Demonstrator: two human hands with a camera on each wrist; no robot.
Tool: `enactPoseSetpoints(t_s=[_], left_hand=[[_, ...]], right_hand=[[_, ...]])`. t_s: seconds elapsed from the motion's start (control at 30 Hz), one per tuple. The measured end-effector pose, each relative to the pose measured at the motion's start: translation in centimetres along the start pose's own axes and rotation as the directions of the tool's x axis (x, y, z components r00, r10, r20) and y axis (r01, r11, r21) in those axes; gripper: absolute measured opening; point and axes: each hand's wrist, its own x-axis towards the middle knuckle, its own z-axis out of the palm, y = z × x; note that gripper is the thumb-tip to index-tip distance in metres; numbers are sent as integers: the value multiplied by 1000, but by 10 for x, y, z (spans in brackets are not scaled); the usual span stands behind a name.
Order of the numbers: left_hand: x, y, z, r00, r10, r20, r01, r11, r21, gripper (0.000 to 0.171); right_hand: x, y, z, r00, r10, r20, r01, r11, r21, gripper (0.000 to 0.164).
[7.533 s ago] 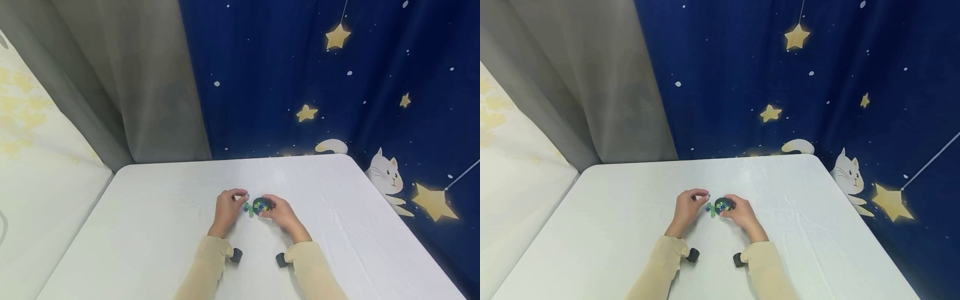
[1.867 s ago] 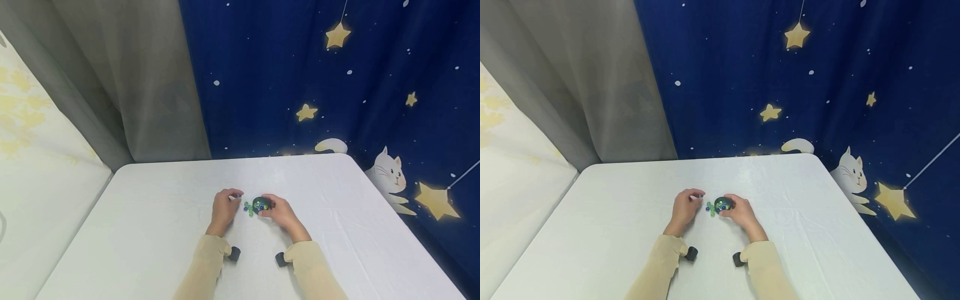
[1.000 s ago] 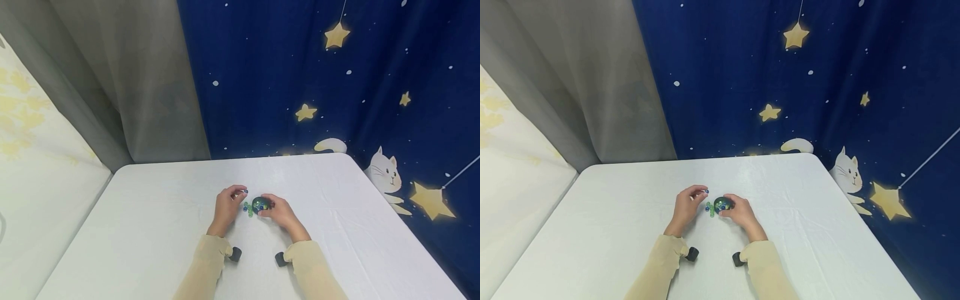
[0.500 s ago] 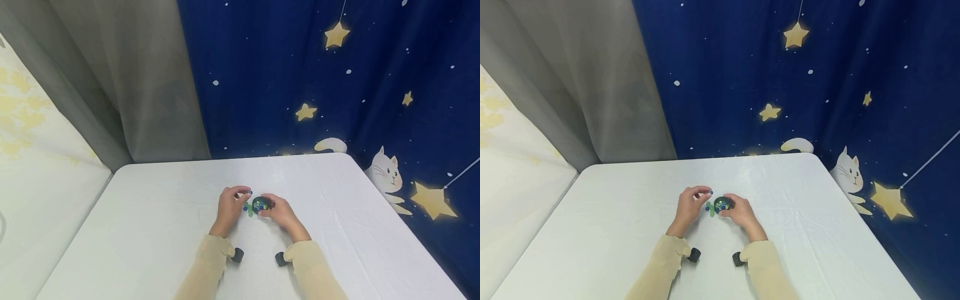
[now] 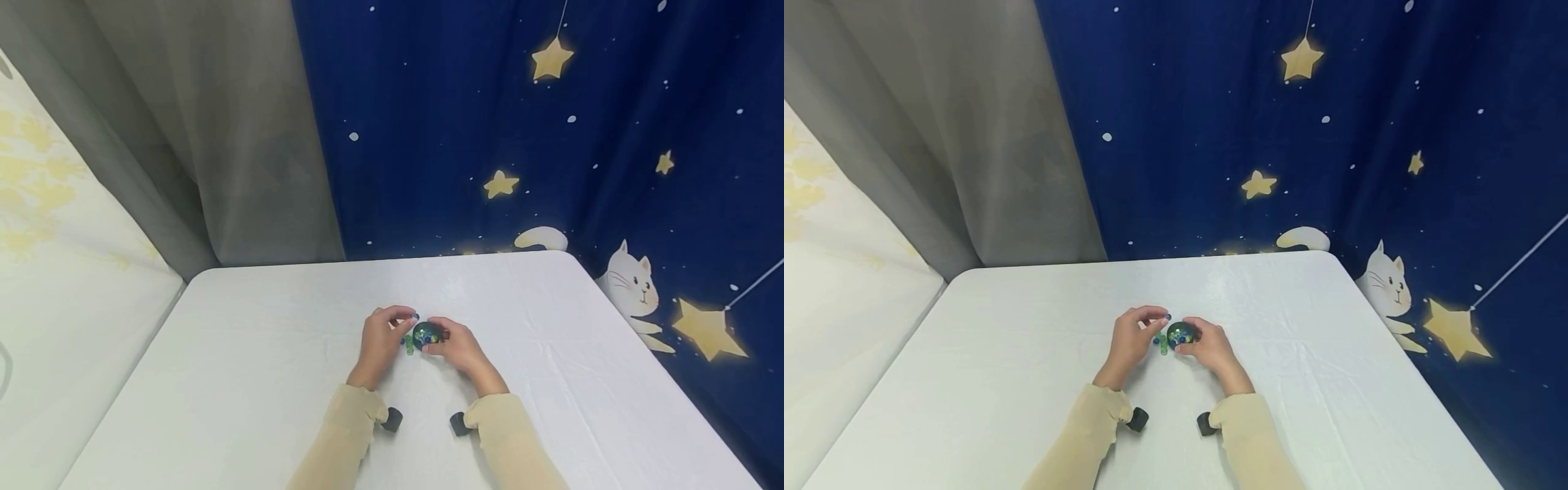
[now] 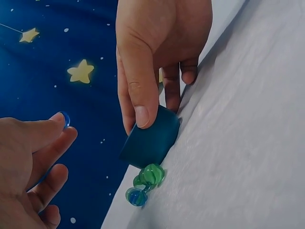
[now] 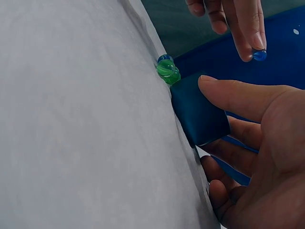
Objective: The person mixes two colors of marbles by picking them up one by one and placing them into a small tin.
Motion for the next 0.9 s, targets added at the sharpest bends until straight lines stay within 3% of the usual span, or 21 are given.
enactPoseSetpoints(t_s=[0.17, 0.43, 0.73, 0.9], left_hand=[[-1, 0, 3, 1000, -15, -11, 15, 1000, 5, 14], [-2, 3, 2, 998, 39, -58, -37, 999, 30, 14], [-8, 6, 8, 997, 42, -72, -40, 999, 29, 16], [-10, 7, 9, 998, 36, -48, -34, 999, 42, 21]], right_hand=[[-1, 0, 0, 1000, 20, -2, -20, 1000, 13, 58], [-2, -2, 0, 1000, 16, -3, -15, 1000, 19, 58], [-7, -1, -3, 1000, 7, 7, -7, 1000, 0, 57], [-7, 0, -3, 1000, 1, 11, -1, 1000, -3, 57]])
